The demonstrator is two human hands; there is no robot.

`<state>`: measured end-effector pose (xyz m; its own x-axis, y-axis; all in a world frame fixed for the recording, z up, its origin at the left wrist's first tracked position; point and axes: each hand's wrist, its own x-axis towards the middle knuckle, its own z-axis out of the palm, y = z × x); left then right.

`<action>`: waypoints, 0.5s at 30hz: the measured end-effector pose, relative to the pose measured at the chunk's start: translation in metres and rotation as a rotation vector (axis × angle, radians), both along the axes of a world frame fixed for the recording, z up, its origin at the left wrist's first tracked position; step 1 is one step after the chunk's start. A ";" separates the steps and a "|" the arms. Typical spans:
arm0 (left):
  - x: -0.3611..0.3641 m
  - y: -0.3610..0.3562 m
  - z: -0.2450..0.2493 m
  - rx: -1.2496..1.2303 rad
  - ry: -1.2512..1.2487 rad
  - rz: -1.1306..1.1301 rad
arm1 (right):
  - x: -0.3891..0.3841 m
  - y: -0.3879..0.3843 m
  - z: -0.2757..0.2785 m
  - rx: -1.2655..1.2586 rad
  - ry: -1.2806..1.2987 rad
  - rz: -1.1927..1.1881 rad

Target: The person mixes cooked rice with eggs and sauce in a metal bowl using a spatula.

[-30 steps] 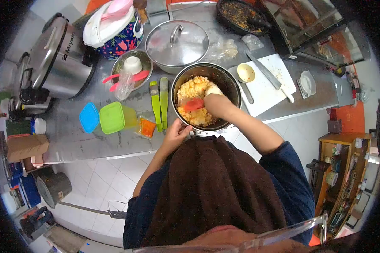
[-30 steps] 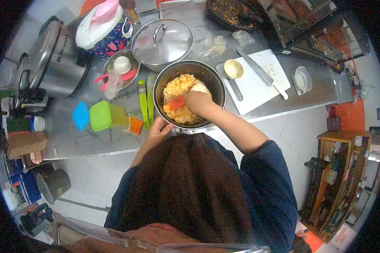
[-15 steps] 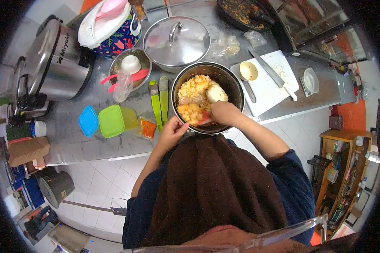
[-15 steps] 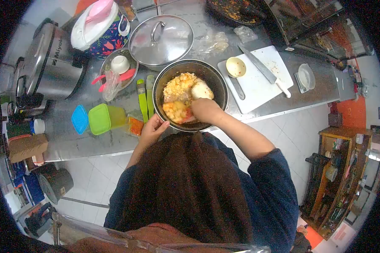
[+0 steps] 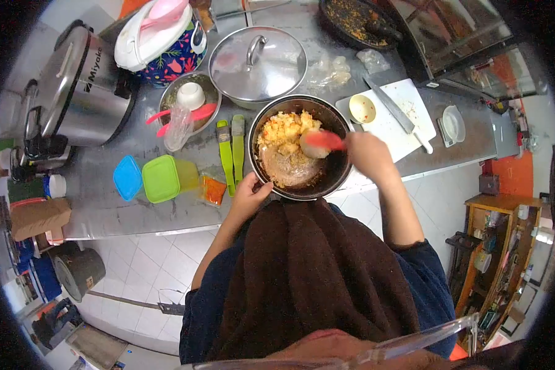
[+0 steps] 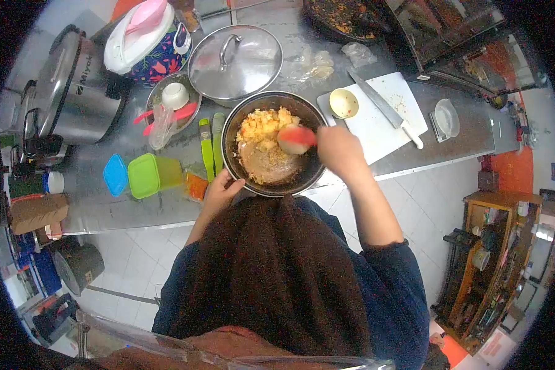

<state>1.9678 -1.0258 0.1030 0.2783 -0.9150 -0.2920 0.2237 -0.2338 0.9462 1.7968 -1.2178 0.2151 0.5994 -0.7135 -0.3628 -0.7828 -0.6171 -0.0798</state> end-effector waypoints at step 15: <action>-0.007 -0.001 -0.001 -0.094 -0.052 0.051 | 0.019 0.010 -0.025 -0.011 0.197 0.336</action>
<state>1.9606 -1.0266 0.1019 0.3375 -0.9220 -0.1897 0.1828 -0.1336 0.9740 1.8160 -1.2079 0.1905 0.7196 -0.4938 -0.4882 -0.5368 -0.8416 0.0599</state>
